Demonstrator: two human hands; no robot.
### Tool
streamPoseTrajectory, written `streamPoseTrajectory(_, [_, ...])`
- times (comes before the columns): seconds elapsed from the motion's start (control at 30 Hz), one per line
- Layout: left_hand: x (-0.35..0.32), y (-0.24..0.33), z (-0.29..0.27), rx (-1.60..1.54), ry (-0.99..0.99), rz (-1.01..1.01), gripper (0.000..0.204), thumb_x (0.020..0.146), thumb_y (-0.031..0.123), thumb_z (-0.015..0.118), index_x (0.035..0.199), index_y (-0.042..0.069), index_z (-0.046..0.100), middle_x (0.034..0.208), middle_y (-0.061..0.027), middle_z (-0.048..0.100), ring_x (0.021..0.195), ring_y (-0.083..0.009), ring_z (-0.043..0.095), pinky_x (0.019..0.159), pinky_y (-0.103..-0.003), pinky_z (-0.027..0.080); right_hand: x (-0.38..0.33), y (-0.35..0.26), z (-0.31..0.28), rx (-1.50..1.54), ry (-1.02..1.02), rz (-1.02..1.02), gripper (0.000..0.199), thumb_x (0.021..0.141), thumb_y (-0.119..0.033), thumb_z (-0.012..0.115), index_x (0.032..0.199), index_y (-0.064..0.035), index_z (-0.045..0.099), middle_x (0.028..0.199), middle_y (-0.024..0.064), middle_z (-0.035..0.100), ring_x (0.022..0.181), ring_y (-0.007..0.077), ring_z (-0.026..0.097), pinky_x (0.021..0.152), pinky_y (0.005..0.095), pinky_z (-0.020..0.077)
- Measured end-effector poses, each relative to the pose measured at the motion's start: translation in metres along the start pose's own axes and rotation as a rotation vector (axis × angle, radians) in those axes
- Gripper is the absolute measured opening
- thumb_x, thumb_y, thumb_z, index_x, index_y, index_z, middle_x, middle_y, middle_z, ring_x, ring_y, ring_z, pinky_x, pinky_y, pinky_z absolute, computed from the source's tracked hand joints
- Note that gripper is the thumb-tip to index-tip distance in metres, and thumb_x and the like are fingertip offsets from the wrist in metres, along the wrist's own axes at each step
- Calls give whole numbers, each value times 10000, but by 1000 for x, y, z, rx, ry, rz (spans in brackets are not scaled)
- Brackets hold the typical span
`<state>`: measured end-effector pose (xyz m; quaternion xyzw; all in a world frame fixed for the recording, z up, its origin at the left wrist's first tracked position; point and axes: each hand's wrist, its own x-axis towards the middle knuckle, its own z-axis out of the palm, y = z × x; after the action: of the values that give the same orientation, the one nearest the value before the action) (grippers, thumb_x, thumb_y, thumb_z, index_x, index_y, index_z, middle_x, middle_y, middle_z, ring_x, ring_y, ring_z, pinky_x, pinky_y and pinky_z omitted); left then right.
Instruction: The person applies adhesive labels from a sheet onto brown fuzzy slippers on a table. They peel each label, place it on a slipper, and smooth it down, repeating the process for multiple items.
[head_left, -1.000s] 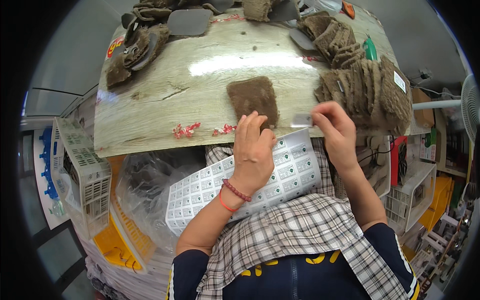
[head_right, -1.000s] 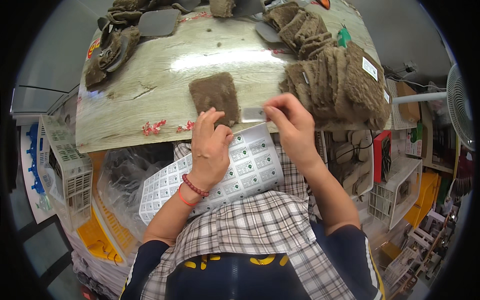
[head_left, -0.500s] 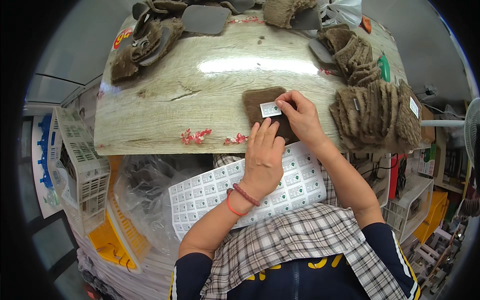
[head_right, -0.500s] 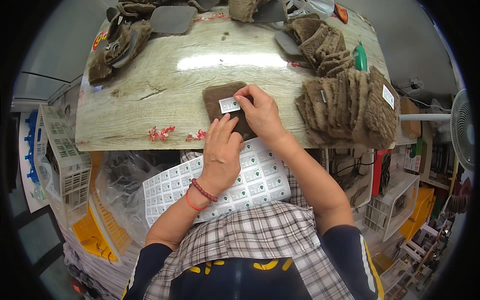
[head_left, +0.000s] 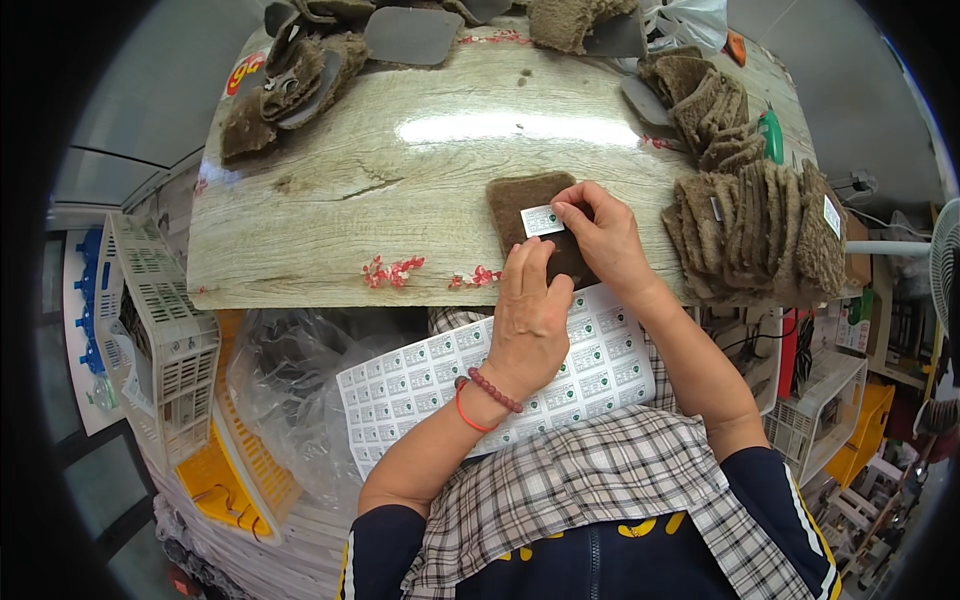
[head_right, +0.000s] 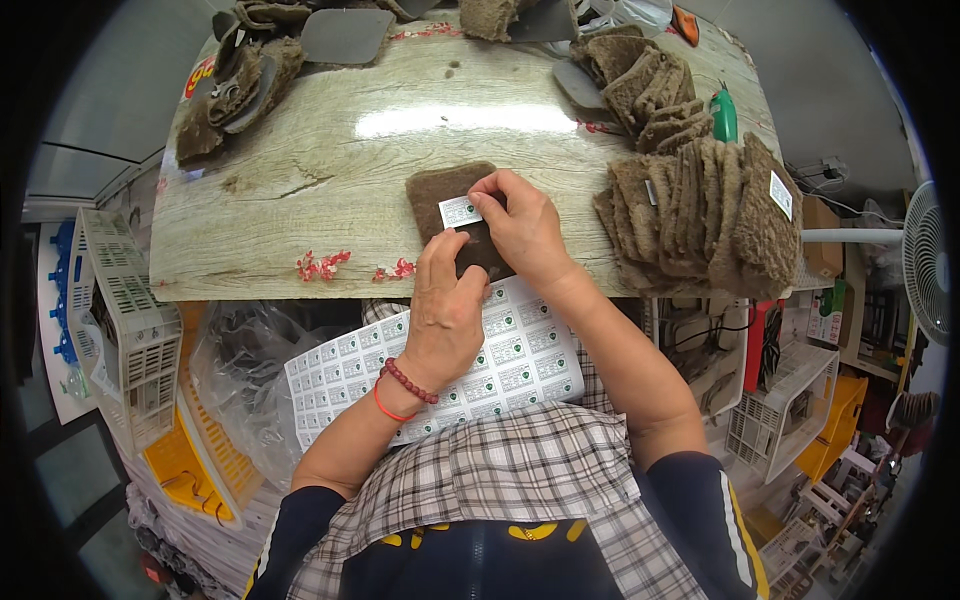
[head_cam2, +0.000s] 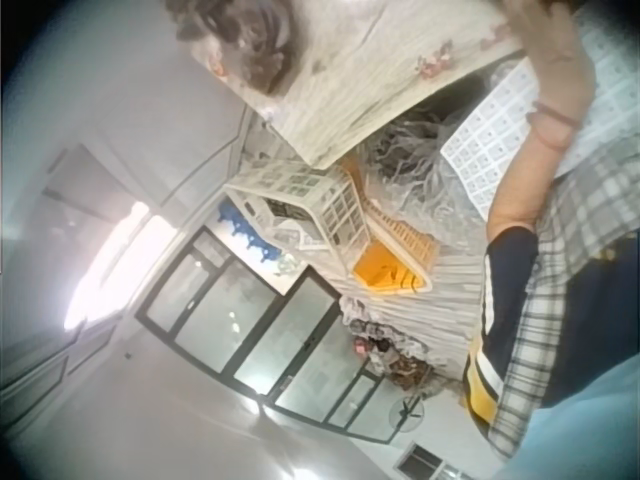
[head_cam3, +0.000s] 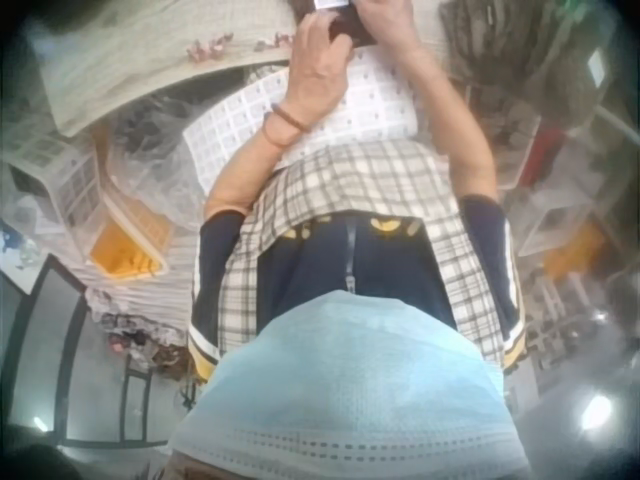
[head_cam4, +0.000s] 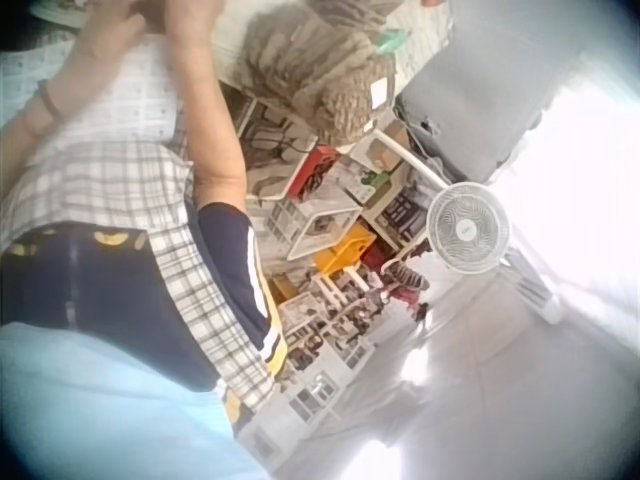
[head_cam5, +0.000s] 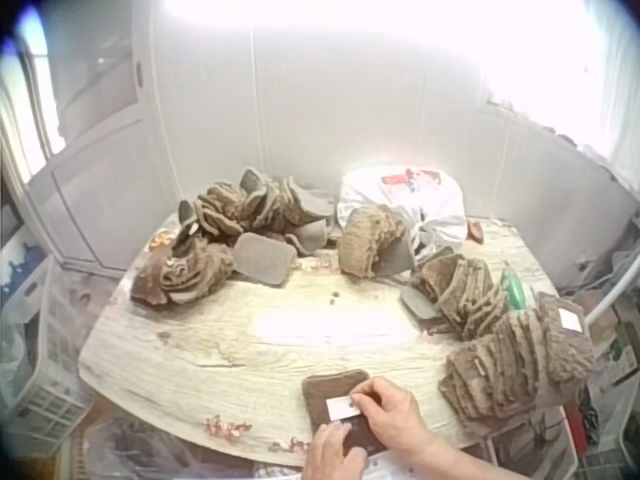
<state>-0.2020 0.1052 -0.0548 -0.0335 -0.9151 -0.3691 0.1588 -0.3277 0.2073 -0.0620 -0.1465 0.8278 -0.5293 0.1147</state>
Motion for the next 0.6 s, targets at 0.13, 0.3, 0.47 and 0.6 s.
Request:
streamPoseTrajectory(0.13, [2,0,-4,26,-6,25,36,825,-15,597,849,-38,584,1389,-284,438,1342,-445,386,1126,-483,333,-3,-3,2,-61,37,-65,142,902,-157,653,925,-17,655,838,145,680,730,277,650,666,366,505])
streamPoseTrajectory(0.3, [0,-3,0,61,-59,21,33,838,-9,583,832,-38,570,1463,-310,375,1399,-442,328,1137,-506,308,-7,-7,4,-181,89,-162,104,883,-131,663,890,-33,630,864,132,660,792,315,638,688,395,508])
streamPoseTrajectory(0.47, [0,-3,1,73,-61,22,42,835,-7,578,854,-44,569,1456,-312,383,1388,-441,341,1137,-525,298,-11,-11,8,-413,171,-320,81,851,-111,679,870,-64,615,844,94,636,809,290,623,683,396,512])
streamPoseTrajectory(0.6, [1,-3,0,83,-55,32,45,833,-15,567,866,-46,568,1446,-310,390,1381,-441,346,1139,-533,289,-12,-12,11,-505,189,-370,173,827,-115,699,983,-80,634,803,59,619,797,265,621,674,379,517])
